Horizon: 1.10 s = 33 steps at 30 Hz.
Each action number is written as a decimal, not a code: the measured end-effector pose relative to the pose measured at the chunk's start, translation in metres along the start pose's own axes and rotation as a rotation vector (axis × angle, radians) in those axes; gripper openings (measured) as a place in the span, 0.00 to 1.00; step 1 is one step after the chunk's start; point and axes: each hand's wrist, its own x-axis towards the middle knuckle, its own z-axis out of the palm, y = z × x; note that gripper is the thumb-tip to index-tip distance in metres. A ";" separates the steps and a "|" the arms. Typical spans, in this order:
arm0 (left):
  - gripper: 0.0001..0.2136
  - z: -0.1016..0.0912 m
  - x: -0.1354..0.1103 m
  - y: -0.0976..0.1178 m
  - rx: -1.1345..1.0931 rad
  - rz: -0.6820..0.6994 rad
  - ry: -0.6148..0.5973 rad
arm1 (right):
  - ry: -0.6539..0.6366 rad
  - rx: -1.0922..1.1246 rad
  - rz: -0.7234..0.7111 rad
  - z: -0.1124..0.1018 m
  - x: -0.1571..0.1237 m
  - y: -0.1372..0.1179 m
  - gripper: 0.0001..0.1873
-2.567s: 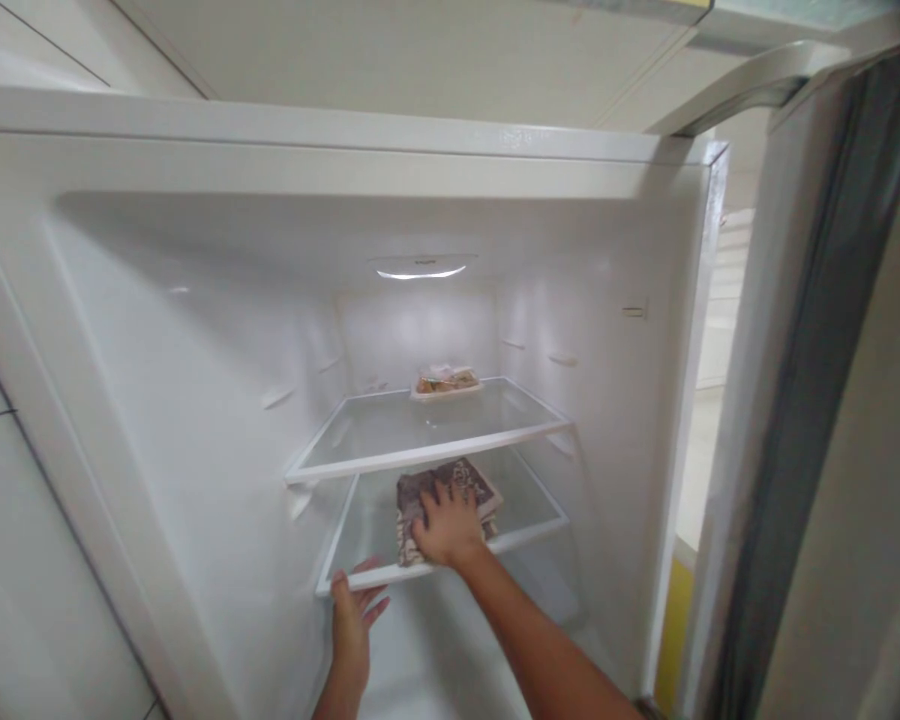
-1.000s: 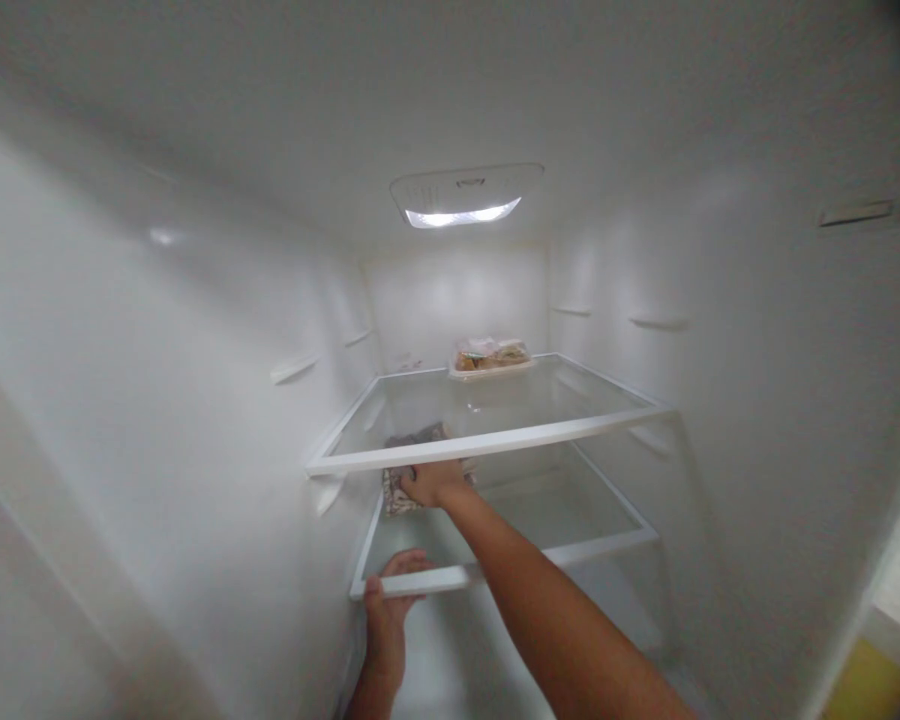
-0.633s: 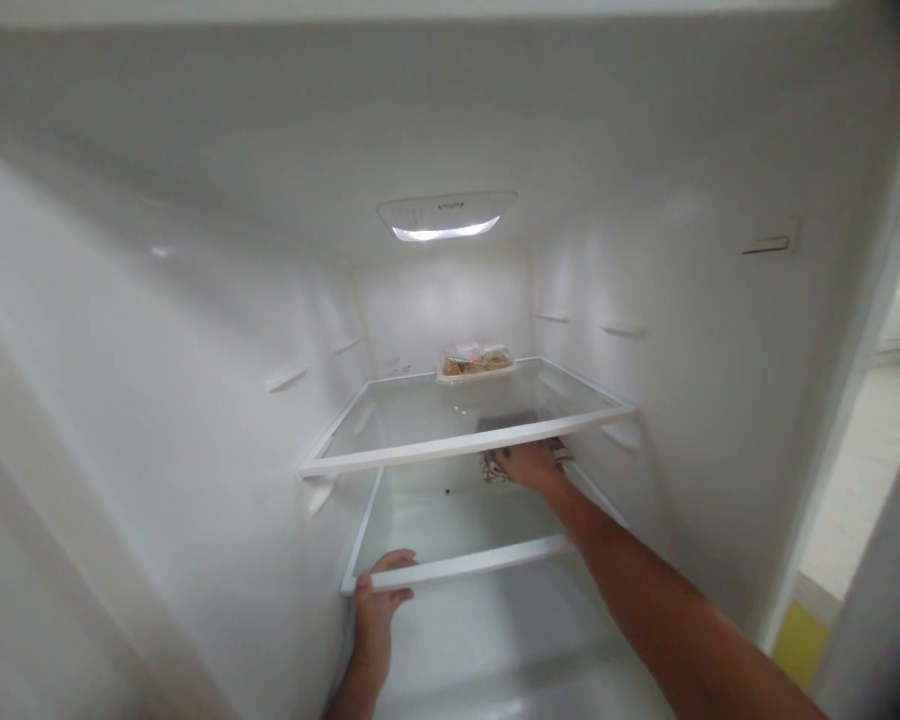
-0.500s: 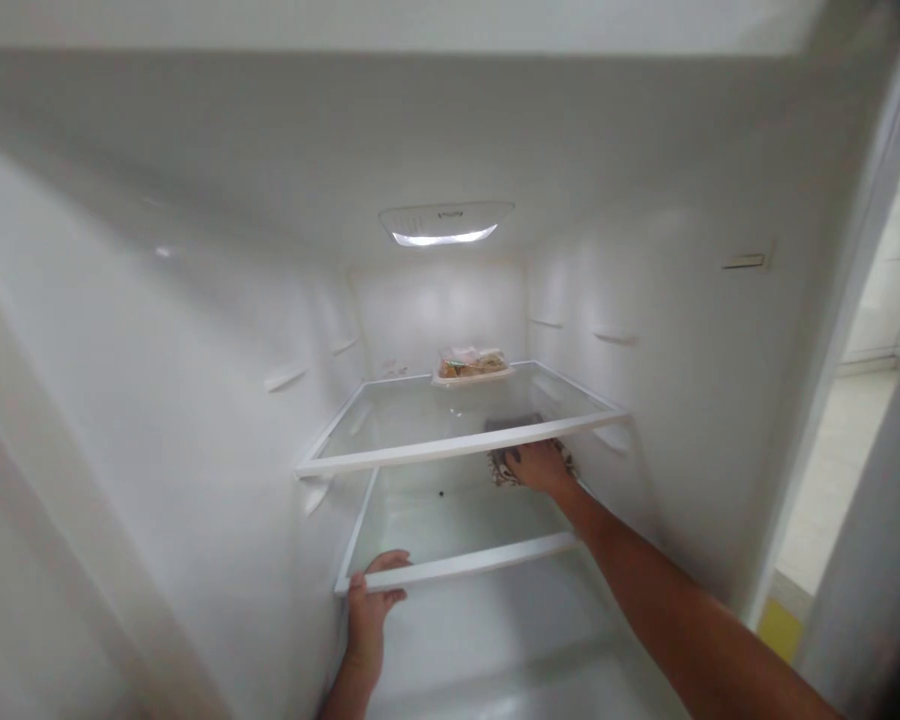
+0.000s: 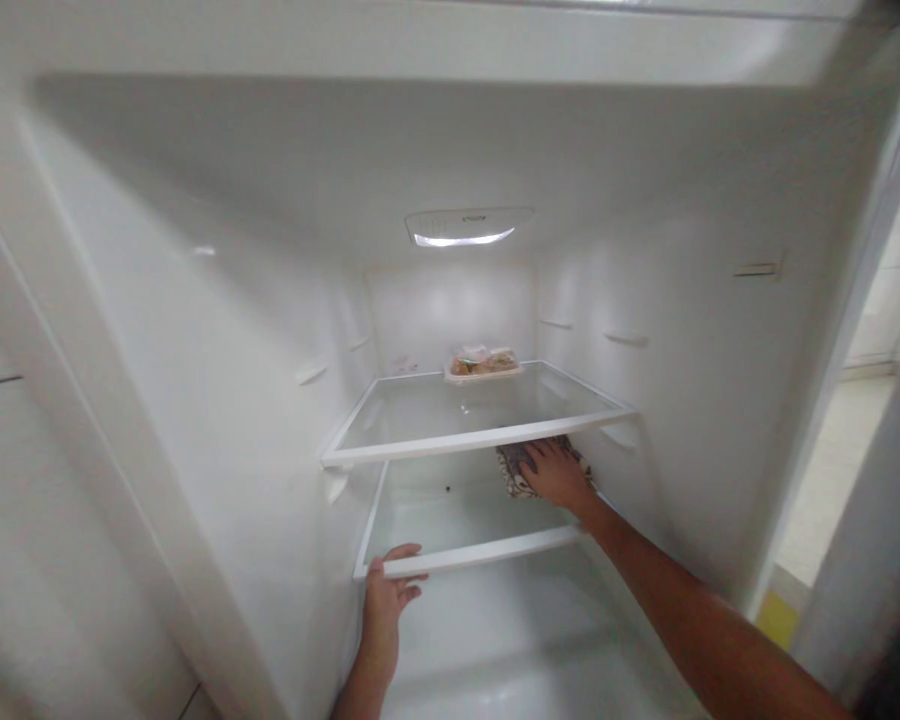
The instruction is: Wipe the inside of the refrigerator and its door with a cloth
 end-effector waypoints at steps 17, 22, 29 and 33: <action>0.29 0.006 -0.006 -0.005 -0.149 -0.102 0.111 | -0.227 0.301 -0.255 -0.034 -0.087 -0.135 0.34; 0.24 0.007 -0.003 -0.010 -0.270 -0.117 0.204 | -0.280 0.397 -0.426 -0.027 -0.063 -0.199 0.33; 0.32 -0.010 0.012 -0.019 -0.115 -0.186 0.148 | -0.237 0.373 -0.318 0.003 0.001 -0.228 0.32; 0.37 -0.015 0.017 -0.028 -0.093 -0.109 0.115 | -0.217 0.395 -0.260 0.014 0.027 -0.234 0.29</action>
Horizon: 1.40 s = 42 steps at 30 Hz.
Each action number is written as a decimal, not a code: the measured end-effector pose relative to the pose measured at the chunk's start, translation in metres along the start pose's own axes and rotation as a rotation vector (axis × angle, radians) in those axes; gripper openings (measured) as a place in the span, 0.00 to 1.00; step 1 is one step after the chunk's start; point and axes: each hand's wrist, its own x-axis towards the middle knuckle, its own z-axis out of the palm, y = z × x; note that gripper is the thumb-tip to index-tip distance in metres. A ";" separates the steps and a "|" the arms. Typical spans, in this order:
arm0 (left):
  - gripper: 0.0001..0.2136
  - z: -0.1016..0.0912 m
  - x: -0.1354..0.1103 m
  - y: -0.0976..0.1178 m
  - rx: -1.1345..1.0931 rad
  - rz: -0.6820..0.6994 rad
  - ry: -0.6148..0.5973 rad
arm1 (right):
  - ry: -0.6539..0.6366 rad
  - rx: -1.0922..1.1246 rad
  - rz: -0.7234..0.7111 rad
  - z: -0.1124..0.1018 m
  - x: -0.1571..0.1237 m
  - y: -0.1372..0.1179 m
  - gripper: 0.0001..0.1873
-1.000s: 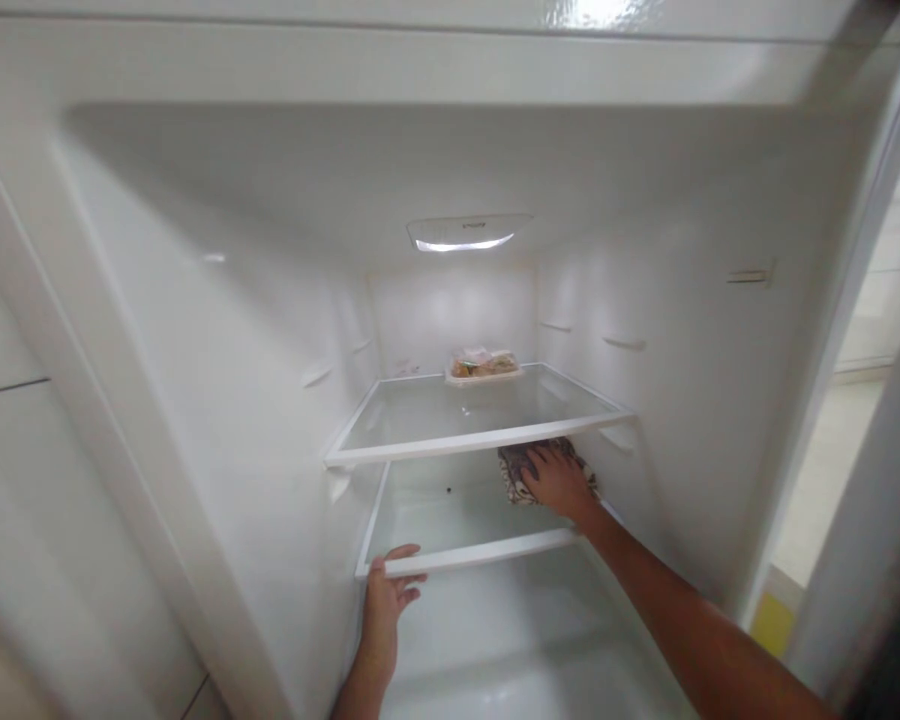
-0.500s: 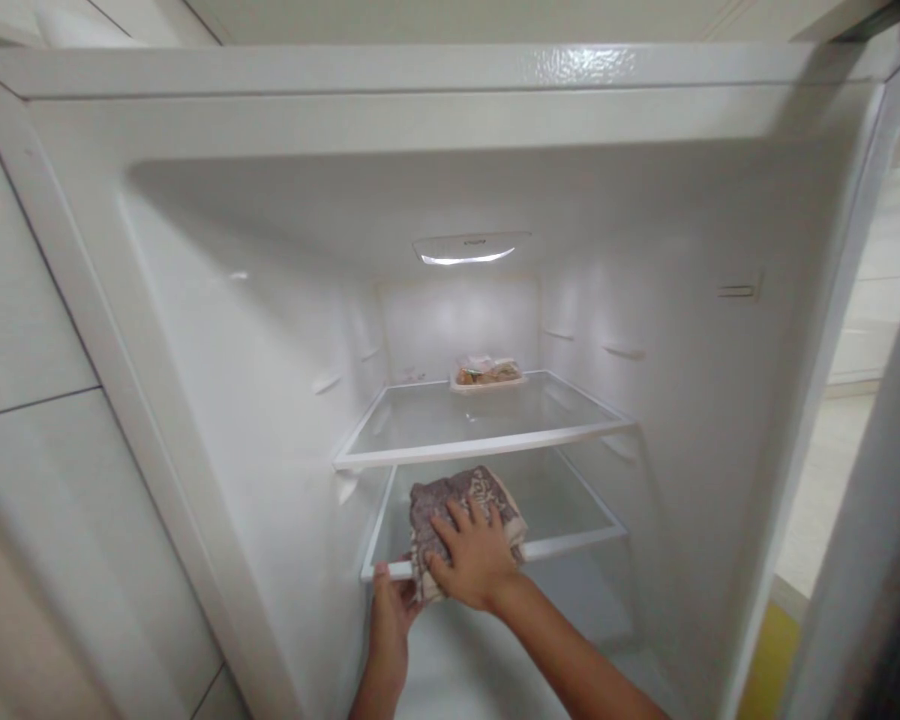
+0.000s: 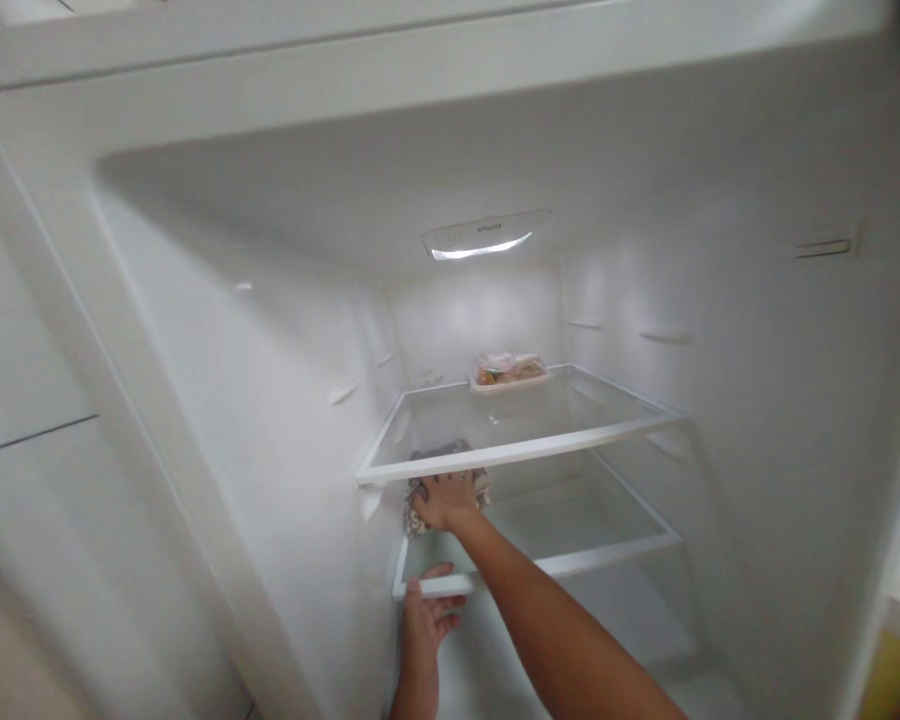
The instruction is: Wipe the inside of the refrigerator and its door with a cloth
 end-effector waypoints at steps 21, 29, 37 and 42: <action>0.26 0.011 -0.074 0.034 -0.030 -0.246 0.123 | -0.148 -0.041 -0.452 -0.038 -0.139 0.020 0.51; 0.25 -0.012 -0.111 0.045 0.401 -0.307 -0.088 | 0.164 0.520 -0.043 -0.033 -0.125 0.005 0.28; 0.18 0.027 -0.154 0.079 1.386 0.447 -0.319 | 0.324 1.084 -0.081 -0.039 -0.084 -0.063 0.26; 0.18 0.069 -0.147 0.101 1.991 0.812 -0.214 | 0.040 0.615 -0.341 -0.073 -0.079 -0.065 0.40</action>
